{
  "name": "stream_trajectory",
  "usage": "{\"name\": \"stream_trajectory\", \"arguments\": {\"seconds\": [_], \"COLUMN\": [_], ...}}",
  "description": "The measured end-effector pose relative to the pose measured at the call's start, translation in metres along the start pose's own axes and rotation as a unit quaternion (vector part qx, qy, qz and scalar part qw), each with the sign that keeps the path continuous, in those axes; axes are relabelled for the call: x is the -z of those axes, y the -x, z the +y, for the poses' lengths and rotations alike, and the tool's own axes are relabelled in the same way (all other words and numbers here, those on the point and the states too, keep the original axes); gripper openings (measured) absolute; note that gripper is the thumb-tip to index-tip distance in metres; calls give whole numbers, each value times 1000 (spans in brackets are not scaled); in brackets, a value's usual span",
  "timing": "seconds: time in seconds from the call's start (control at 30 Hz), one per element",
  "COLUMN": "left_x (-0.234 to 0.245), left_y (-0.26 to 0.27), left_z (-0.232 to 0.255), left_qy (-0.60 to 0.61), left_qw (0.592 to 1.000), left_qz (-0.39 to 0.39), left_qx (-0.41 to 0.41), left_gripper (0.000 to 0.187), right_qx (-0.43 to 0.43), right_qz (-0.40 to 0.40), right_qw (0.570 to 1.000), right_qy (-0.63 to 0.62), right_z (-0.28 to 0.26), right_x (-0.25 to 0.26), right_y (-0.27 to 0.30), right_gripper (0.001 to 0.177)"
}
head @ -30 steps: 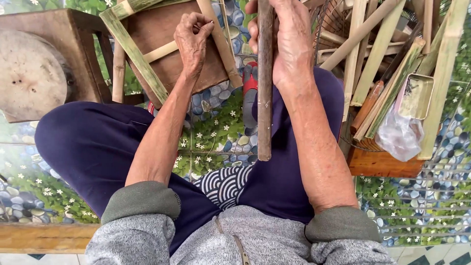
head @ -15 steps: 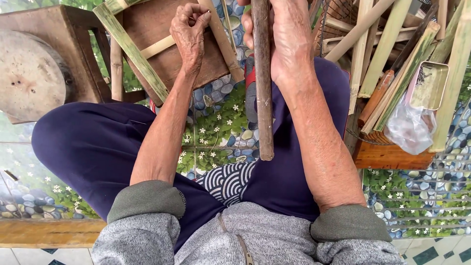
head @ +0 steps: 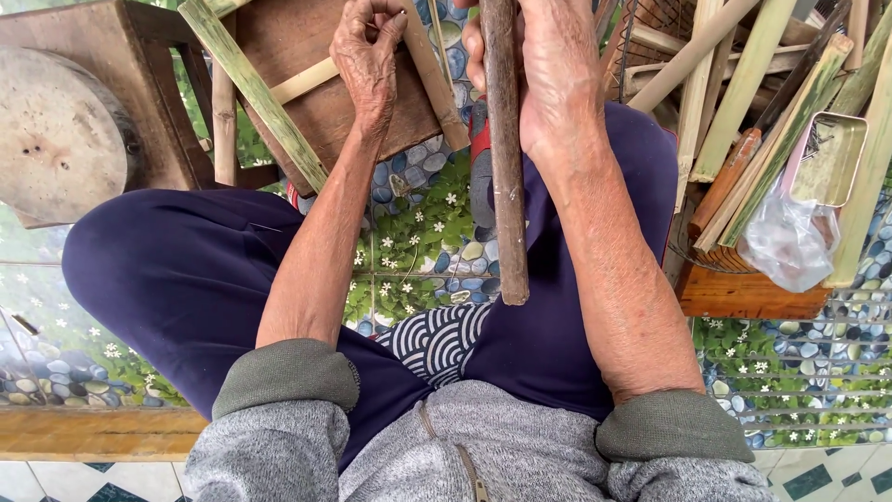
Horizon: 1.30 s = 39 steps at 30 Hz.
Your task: The person sits cross-legged and assembles a small bamboo frame by hand. They insert bamboo strips into the frame, adjust the pieces, and use a wooden mallet to tap the joints into place.
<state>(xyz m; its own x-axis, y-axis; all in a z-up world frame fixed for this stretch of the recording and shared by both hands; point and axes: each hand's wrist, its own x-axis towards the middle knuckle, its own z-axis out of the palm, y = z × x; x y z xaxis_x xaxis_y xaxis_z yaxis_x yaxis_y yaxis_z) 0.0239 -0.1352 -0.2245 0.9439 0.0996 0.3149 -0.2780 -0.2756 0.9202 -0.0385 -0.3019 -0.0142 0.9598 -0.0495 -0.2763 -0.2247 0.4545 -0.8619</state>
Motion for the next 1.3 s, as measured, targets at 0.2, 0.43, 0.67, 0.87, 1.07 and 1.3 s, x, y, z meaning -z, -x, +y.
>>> {"name": "stream_trajectory", "arguments": {"seconds": [0.2, 0.43, 0.67, 0.87, 1.07, 1.3], "left_x": [-2, -2, -2, -2, -1, 1], "left_y": [3, 6, 11, 11, 6, 7], "left_z": [1, -3, -9, -14, -3, -27], "left_qy": [-7, -51, -117, -116, -33, 10], "left_qw": [1000, 998, 991, 992, 999, 999], "left_qz": [4, 2, -20, -9, -10, -14], "left_qx": [6, -22, -63, -54, -25, -27], "left_gripper": [18, 21, 19, 14, 18, 22], "right_qx": [8, -22, -50, -41, -45, -21], "right_qz": [-25, 13, 57, 42, 97, 68], "right_qw": [999, 1000, 997, 998, 994, 997], "right_qy": [-38, -15, -7, 5, -20, 34], "right_z": [18, 19, 9, 6, 8, 9], "right_x": [18, 16, 2, 3, 14, 15], "right_y": [-3, -7, -3, -4, -9, -3], "right_gripper": [23, 25, 26, 25, 19, 16]}}
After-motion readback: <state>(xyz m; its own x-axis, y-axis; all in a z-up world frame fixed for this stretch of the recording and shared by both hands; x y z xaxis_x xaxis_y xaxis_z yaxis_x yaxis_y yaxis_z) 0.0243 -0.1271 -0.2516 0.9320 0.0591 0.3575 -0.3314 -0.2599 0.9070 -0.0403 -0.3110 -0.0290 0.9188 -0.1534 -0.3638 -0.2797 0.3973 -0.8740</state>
